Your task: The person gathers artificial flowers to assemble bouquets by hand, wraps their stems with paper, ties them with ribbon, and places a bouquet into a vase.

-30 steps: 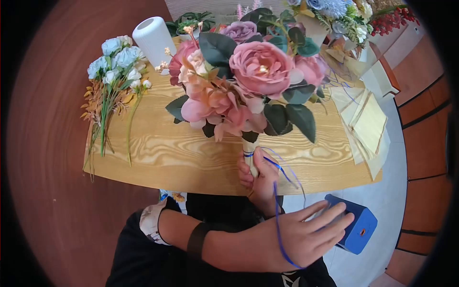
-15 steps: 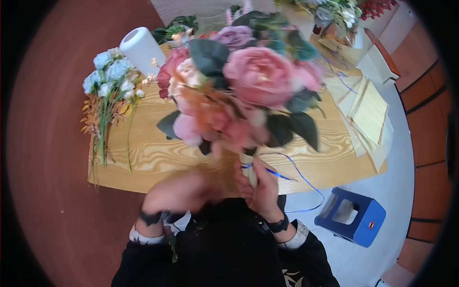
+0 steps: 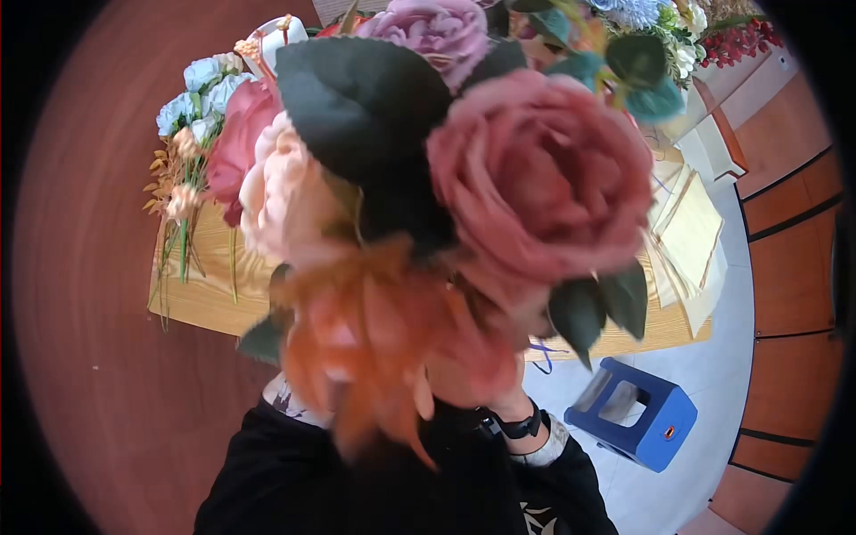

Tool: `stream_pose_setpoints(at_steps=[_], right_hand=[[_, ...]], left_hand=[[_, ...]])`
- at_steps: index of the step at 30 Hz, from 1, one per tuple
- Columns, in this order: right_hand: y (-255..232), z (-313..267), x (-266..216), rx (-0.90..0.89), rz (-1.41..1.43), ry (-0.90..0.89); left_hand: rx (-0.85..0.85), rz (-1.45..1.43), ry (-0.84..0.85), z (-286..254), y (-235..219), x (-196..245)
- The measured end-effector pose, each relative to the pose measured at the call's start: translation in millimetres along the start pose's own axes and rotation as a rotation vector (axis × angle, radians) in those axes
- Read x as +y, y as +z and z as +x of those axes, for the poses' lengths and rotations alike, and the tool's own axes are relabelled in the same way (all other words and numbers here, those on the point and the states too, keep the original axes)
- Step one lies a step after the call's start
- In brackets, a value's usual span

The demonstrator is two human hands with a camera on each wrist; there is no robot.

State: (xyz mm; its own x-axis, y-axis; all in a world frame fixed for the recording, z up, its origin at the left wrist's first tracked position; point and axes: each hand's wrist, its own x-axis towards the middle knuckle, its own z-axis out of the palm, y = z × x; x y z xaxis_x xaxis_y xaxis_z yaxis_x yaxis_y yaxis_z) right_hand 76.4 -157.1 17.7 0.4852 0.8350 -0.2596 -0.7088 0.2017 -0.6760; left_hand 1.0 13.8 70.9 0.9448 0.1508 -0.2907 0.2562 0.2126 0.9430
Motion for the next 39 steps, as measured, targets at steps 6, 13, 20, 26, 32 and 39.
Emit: stream_pose_setpoints(at_steps=[6, 13, 20, 26, 32, 39], right_hand=[[14.0, 0.7, -15.9, -0.08, 0.101, 0.006], [21.5, 13.7, -24.7, -0.075, 0.204, -0.203], [29.1, 18.0, -12.8, 0.255, -0.037, -0.424], [6.6, 29.6, 12.0, 0.482, -0.339, -0.572], [20.2, 39.8, 7.1, 0.391, -0.609, -0.744], [18.8, 32.1, 1.1, 0.362, -0.674, -0.714]], left_hand=[[0.063, -0.369, 0.04, 41.8, 8.5, 15.7], [0.082, -0.798, 0.071, 43.6, 10.9, 12.3], [0.147, -1.218, 0.103, 29.7, 16.1, 3.4], [0.22, -1.103, 0.069, 14.0, 29.1, 14.8], [0.499, -0.272, 0.277, 36.8, 71.4, -23.3], [0.183, 0.05, 0.304, 40.4, 100.7, 2.9]])
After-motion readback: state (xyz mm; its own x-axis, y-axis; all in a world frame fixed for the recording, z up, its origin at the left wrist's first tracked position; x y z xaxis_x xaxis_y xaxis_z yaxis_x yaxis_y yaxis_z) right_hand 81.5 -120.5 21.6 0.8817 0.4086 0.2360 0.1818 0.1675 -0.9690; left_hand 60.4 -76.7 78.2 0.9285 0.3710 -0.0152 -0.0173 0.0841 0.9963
